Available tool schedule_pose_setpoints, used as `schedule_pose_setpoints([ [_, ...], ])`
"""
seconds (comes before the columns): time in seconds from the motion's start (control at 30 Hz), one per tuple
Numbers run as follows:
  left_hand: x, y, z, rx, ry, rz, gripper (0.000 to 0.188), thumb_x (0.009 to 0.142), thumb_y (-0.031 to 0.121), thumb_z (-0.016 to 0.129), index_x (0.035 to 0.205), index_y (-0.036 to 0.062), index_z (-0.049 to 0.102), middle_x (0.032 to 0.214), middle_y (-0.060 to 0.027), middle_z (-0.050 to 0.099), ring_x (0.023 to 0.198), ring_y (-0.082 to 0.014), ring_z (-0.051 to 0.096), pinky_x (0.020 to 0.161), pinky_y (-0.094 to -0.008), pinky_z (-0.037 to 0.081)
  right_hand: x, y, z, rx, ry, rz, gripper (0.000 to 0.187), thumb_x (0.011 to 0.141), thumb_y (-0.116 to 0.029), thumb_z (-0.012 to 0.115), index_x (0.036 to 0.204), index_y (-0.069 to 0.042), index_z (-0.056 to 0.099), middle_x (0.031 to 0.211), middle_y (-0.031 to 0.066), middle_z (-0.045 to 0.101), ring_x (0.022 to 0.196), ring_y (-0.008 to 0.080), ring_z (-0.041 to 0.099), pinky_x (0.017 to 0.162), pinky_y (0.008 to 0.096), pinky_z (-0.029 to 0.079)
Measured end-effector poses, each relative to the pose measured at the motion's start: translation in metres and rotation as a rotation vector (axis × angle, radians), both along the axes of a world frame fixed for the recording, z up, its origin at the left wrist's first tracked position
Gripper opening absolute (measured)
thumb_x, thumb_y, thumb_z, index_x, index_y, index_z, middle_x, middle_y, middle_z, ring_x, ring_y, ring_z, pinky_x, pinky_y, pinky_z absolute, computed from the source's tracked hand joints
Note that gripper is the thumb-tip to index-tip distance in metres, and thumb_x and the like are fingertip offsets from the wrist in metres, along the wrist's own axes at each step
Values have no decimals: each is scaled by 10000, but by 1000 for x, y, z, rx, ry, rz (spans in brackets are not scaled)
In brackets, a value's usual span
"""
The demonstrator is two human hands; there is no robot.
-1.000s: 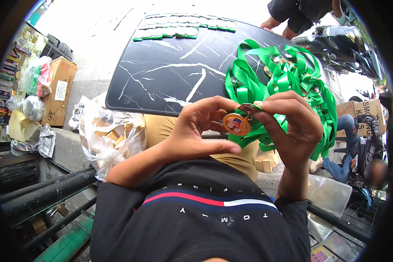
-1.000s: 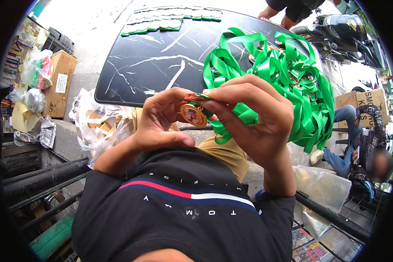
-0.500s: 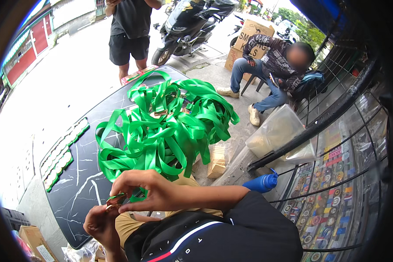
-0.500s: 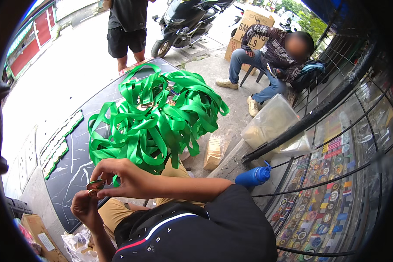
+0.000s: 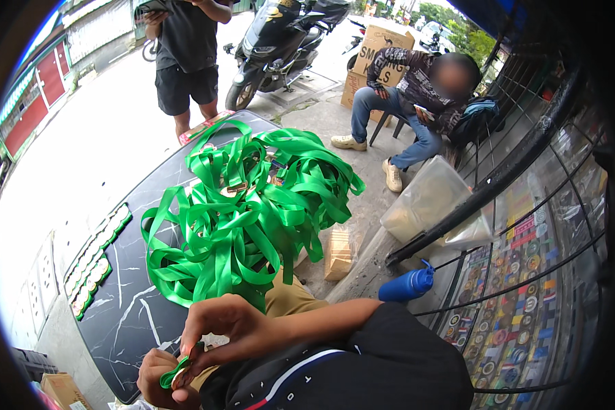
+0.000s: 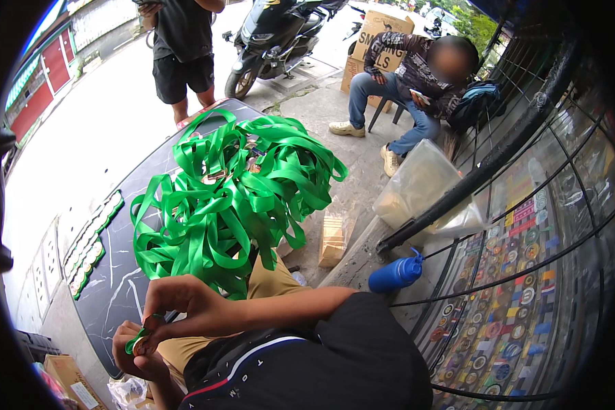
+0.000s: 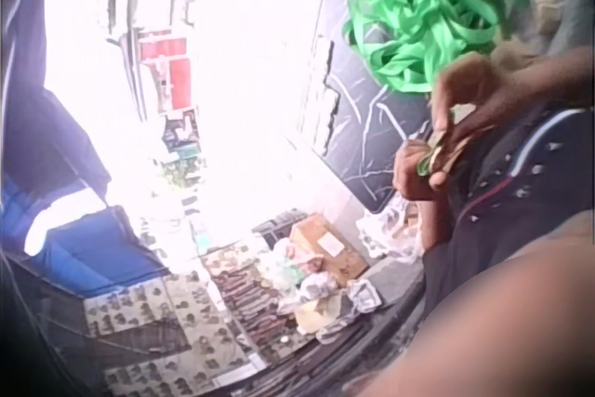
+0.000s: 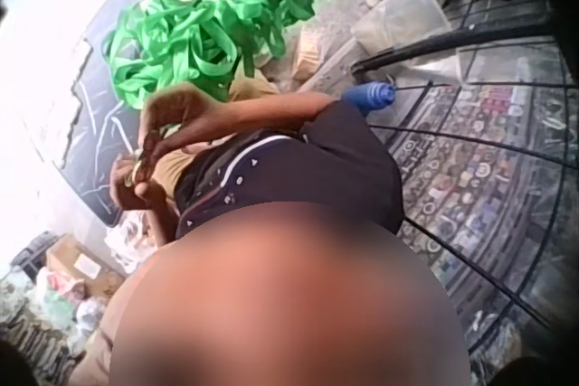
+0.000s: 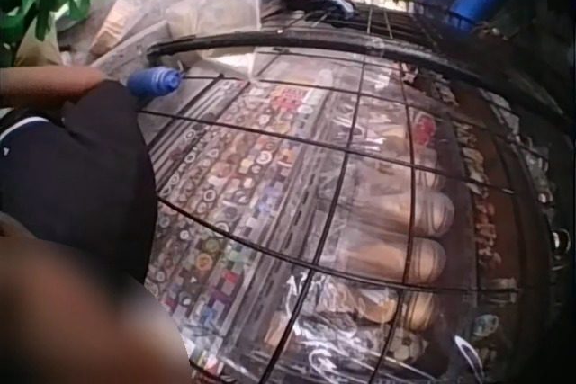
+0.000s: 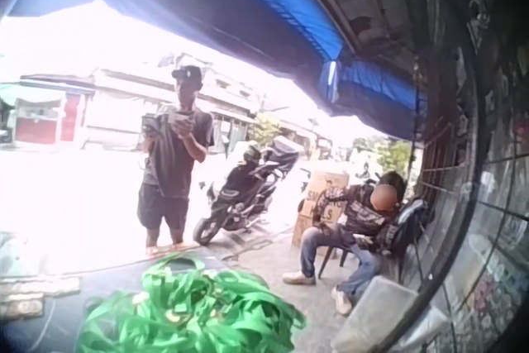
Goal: The person attaches green ribbons to small medals at a street-side stall. They repeatedly pick a ribbon, thread it through the medal, and place the finished item on a table. A bystander sits nearby and a motorcyclist passes in the background.
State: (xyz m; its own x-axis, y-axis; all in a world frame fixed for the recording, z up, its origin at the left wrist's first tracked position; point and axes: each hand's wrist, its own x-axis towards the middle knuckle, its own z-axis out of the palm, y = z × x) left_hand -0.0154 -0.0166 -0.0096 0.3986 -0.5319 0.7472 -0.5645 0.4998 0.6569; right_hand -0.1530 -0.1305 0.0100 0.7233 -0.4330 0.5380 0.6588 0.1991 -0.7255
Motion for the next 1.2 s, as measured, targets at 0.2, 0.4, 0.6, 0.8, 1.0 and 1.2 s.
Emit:
schedule_pose_setpoints([
  [0.2,-2,2,9,-117,-341,171,514,1002,447,435,669,60,380,515,-39,378,441,-163,375,422,-303,272,-1,4,-6,163,-36,64,252,799,72,724,1003,-1,596,965,80,640,922,145,626,826,280,482],
  [0.4,0,2,22,-129,-449,225,506,1015,377,438,626,65,352,517,-41,331,452,-188,367,429,-318,266,-5,8,-6,178,-80,36,261,789,109,708,1001,10,593,958,91,640,925,158,629,832,282,486],
  [0.6,3,2,18,-122,-493,269,516,1007,362,463,603,66,338,521,-45,323,457,-195,367,439,-333,270,-1,5,-9,298,-29,101,280,766,132,714,989,11,595,945,83,639,923,159,626,823,280,493],
  [0.8,10,-1,22,-160,-509,203,499,998,360,475,620,60,350,519,-42,317,442,-189,352,438,-327,262,-2,1,-3,169,-41,33,265,772,118,720,980,4,603,944,79,640,900,146,623,813,275,494],
  [1.0,12,-4,17,-86,-367,120,467,1002,366,479,659,63,387,523,-40,393,438,-164,368,428,-307,267,3,-4,-5,134,-22,-7,279,772,116,723,997,6,598,951,78,642,894,142,628,817,281,498],
  [1.2,6,-5,20,-150,-388,188,443,1018,338,447,680,57,388,535,-41,402,435,-160,392,423,-300,287,8,2,1,297,6,102,291,770,127,717,1007,7,598,946,76,637,918,138,622,830,284,506],
])
